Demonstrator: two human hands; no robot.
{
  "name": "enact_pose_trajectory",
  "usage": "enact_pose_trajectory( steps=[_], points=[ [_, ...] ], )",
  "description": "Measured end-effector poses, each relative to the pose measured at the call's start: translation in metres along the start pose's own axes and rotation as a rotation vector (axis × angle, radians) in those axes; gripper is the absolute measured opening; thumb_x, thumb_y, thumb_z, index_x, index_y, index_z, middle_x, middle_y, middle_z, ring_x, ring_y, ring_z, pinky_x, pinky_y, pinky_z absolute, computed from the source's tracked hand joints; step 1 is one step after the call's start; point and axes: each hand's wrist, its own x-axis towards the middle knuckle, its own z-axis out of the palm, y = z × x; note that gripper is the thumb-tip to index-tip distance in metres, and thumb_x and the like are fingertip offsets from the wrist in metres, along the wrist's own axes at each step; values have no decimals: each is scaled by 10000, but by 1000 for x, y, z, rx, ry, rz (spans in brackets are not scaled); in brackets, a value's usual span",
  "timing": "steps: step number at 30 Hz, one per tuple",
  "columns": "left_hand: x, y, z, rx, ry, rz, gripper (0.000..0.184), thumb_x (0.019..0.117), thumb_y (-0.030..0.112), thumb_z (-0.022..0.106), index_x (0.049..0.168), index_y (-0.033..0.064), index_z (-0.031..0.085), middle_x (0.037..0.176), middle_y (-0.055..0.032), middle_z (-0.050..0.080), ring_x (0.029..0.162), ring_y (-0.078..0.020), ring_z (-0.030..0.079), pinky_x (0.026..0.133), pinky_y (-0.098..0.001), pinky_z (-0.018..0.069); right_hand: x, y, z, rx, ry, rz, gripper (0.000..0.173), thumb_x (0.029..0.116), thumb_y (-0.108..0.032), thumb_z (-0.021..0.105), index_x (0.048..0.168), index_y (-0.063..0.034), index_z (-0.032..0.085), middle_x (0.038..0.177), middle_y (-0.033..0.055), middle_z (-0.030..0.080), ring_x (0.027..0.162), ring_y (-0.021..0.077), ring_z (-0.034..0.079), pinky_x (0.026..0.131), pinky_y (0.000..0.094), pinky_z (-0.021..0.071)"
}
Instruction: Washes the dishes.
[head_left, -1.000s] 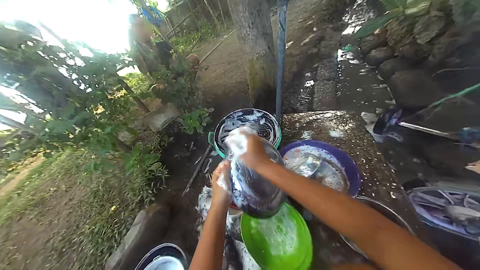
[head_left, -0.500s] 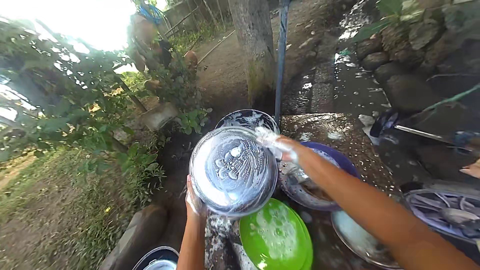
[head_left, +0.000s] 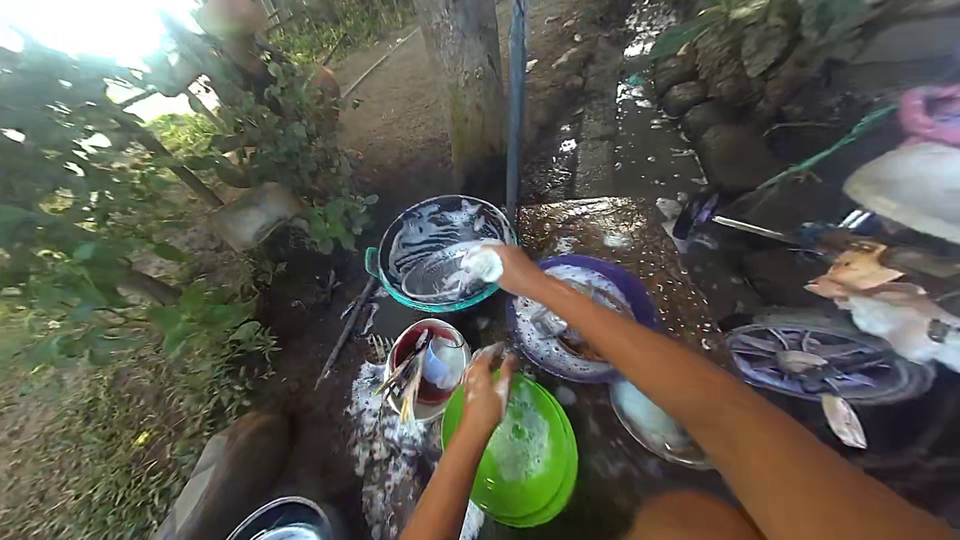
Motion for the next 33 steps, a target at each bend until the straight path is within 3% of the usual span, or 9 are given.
enact_pose_trajectory(
  steps=[3,8,12,18,20,22,25,29,33],
  points=[
    [35,15,44,102,-59,149,542,993,202,642,1441,-71,507,1454,-277,528,1377,-357,508,1172,-450,391,-79,5,-78,-45,105,90,415,888,-197,798,1241,-16,678,1214,189,682,1107,315,672,994,540,537],
    [98,14,93,496,-277,85,712,990,195,588,1600,15,268,1610,-222,359,1510,-345,322,1241,-489,248,-236,33,-121,-56,-331,694,436,971,-251,709,1327,-8,646,1224,218,691,1141,334,664,1036,537,492],
    [121,24,78,548,-146,72,471,1047,81,441,1511,0,441,1523,-238,469,1409,-378,467,1135,-514,411,-279,70,-67,-285,-428,863,659,907,-280,775,1452,-3,531,1431,310,530,1326,477,521,1101,637,414],
    [111,16,51,205,277,844,403,864,-60,644,1170,162,784,1065,-251,689,1044,-419,652,974,-544,500,-294,89,-23,-143,-386,844,585,837,23,724,1398,48,563,1354,328,585,1278,467,562,1100,622,421],
    [90,19,40,-19,356,630,361,825,-122,603,1132,-6,752,1216,-300,641,1183,-434,602,1050,-532,476,-295,83,-54,93,-210,734,432,876,-11,684,1293,79,618,1221,267,666,1149,352,646,1039,537,498],
    [74,21,30,-312,375,243,462,887,-128,462,1334,-124,574,1382,-301,554,1321,-339,526,1126,-431,415,-268,44,-92,146,-106,673,366,928,-112,671,1254,51,644,1138,198,706,1044,260,690,966,479,553],
    [63,25,31,-715,328,-166,458,1079,58,417,1518,-61,362,1524,-249,438,1382,-239,469,1150,-359,373,-193,-5,-100,100,-26,578,296,1014,-203,569,1180,14,682,966,128,700,812,178,669,764,403,573],
    [52,15,50,-692,250,-158,478,1106,168,391,1517,-75,364,1519,-259,450,1400,-251,461,1171,-383,353,-114,1,-18,-29,-126,337,448,1021,-166,567,1387,93,554,1405,291,567,1350,369,529,1163,500,392],
    [51,-26,55,-683,331,-205,448,1109,156,379,1459,-123,410,1445,-300,497,1344,-287,503,1141,-395,384,-138,21,19,-304,-454,147,294,983,-56,575,1222,79,680,1277,308,644,1261,468,583,1096,607,431]
  ],
)
